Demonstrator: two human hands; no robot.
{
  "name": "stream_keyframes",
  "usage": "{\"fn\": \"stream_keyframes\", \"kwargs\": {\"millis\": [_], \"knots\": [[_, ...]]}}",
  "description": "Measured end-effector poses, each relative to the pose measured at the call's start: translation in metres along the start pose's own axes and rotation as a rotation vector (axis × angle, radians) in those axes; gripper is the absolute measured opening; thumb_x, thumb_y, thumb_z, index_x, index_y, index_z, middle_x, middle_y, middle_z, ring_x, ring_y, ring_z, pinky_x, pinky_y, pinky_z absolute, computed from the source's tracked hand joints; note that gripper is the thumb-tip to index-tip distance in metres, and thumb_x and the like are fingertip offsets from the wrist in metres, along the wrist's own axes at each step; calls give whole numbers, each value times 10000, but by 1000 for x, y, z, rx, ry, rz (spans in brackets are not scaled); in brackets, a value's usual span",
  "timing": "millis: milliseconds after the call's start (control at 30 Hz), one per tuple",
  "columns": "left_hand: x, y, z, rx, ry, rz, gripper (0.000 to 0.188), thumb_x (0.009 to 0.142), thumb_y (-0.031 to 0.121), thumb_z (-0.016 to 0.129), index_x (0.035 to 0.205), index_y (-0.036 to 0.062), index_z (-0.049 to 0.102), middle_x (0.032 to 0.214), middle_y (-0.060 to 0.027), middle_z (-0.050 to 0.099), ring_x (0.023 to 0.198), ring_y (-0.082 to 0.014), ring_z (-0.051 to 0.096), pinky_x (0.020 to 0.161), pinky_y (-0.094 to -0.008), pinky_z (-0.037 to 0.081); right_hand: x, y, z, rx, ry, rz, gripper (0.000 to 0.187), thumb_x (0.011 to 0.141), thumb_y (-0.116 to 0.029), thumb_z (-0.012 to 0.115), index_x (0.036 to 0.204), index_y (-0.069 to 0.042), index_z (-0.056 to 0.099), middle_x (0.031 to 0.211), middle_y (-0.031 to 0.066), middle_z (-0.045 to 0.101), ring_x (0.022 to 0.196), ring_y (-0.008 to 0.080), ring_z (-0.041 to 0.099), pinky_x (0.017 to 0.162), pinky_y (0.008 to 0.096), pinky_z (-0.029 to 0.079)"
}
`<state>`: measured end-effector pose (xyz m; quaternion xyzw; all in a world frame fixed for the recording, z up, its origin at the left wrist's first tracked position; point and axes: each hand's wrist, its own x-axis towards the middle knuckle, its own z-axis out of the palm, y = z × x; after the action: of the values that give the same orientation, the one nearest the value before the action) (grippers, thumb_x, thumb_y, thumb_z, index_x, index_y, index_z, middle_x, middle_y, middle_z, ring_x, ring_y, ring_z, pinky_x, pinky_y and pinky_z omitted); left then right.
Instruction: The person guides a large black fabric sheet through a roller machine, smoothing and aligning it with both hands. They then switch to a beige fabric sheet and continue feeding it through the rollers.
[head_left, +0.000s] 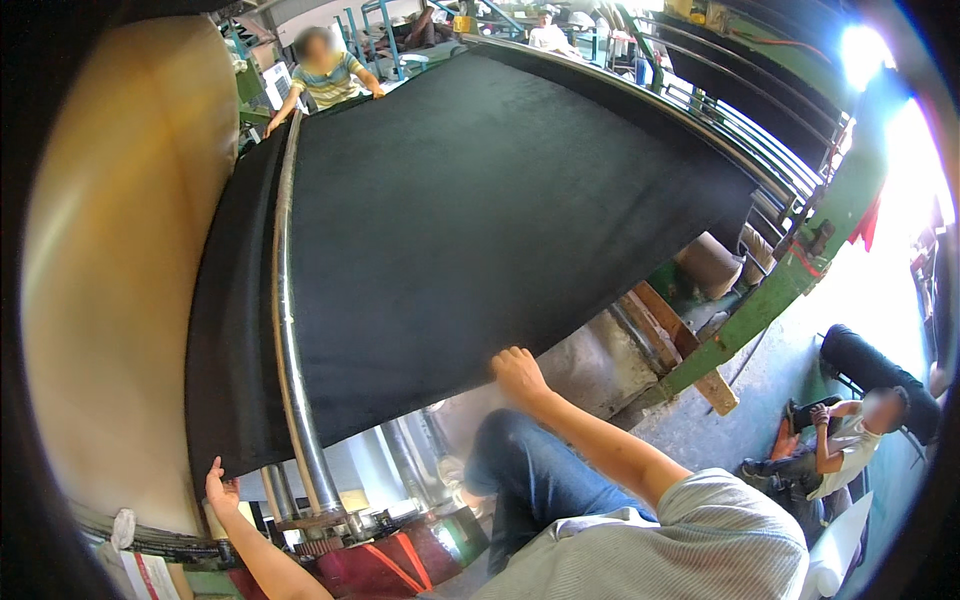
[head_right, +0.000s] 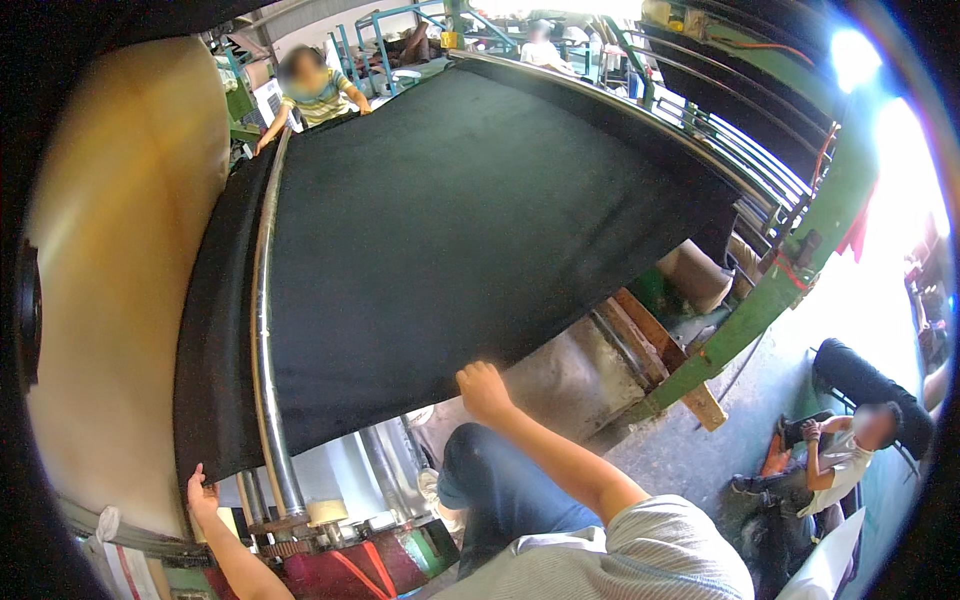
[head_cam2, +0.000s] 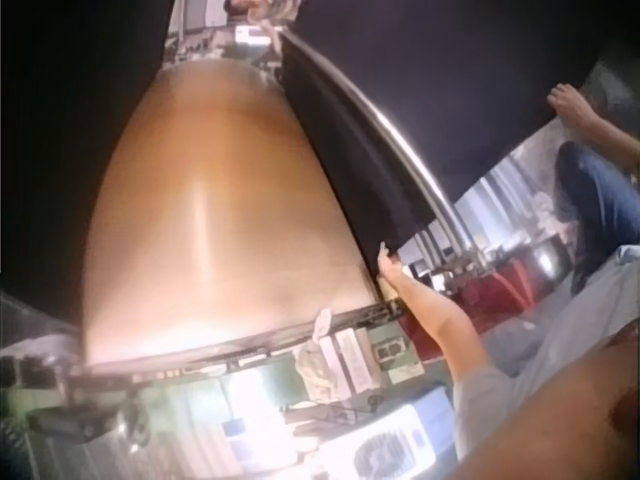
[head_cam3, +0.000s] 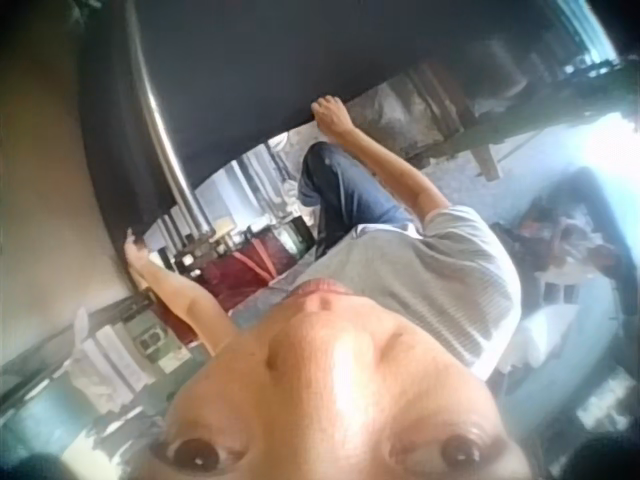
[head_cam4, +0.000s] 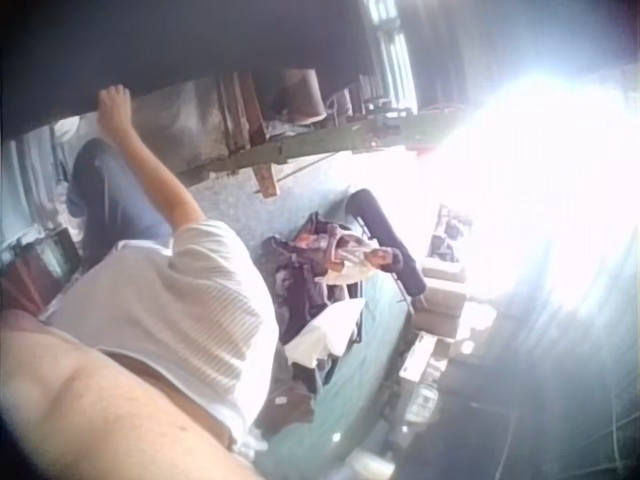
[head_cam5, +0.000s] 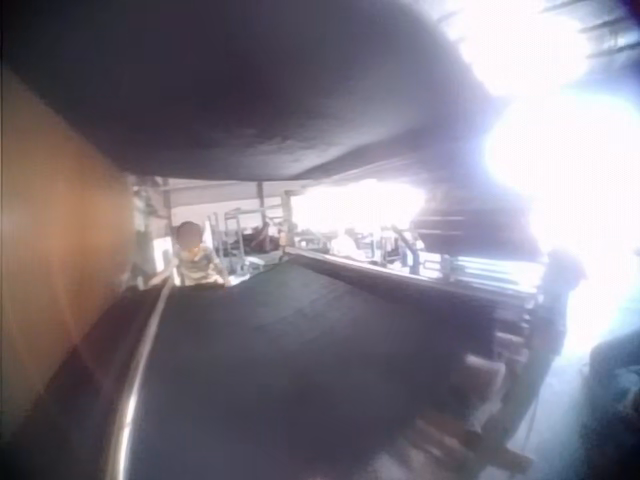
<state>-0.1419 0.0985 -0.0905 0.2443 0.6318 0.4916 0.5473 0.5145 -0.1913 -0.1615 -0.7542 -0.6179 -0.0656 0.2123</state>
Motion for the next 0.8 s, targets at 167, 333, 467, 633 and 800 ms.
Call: {"fn": "stream_keyframes", "kwargs": {"millis": [167,333,467,633,800], "knots": [[13,9,-29,-157,357,-19,408,773,100,374,992,246,686,797,-50,530,561,-159,403,470,-265,411,-1,-37,2,105,42,-84,36,751,-93,515,765,-74,542,794,98,556,819,264,537,731,377,417],[16,4,-23,-122,314,-23,411,770,77,395,1025,240,672,810,-66,540,548,-162,414,471,-265,420,-1,-61,-3,170,-136,-109,67,773,-86,516,805,-50,563,870,127,568,903,290,536,805,394,415],[18,-4,-6,-76,26,-35,350,785,99,471,1043,235,665,828,-78,560,551,-176,437,477,-273,436,4,-59,-7,177,-154,-190,74,763,-83,534,817,-44,564,875,132,564,909,302,532,804,403,421],[37,-2,-46,-157,248,31,261,842,171,513,1058,200,656,808,-54,547,547,-179,420,471,-280,416,21,-51,-31,270,-123,-155,216,680,-125,653,871,-49,585,944,135,557,968,309,514,831,411,417],[31,-17,-89,797,-63,968,434,691,58,693,1114,83,598,899,-64,549,786,-189,553,646,-322,495,24,-23,-42,247,54,-32,471,545,-66,757,989,-81,602,973,125,556,985,317,506,837,409,423]]}}
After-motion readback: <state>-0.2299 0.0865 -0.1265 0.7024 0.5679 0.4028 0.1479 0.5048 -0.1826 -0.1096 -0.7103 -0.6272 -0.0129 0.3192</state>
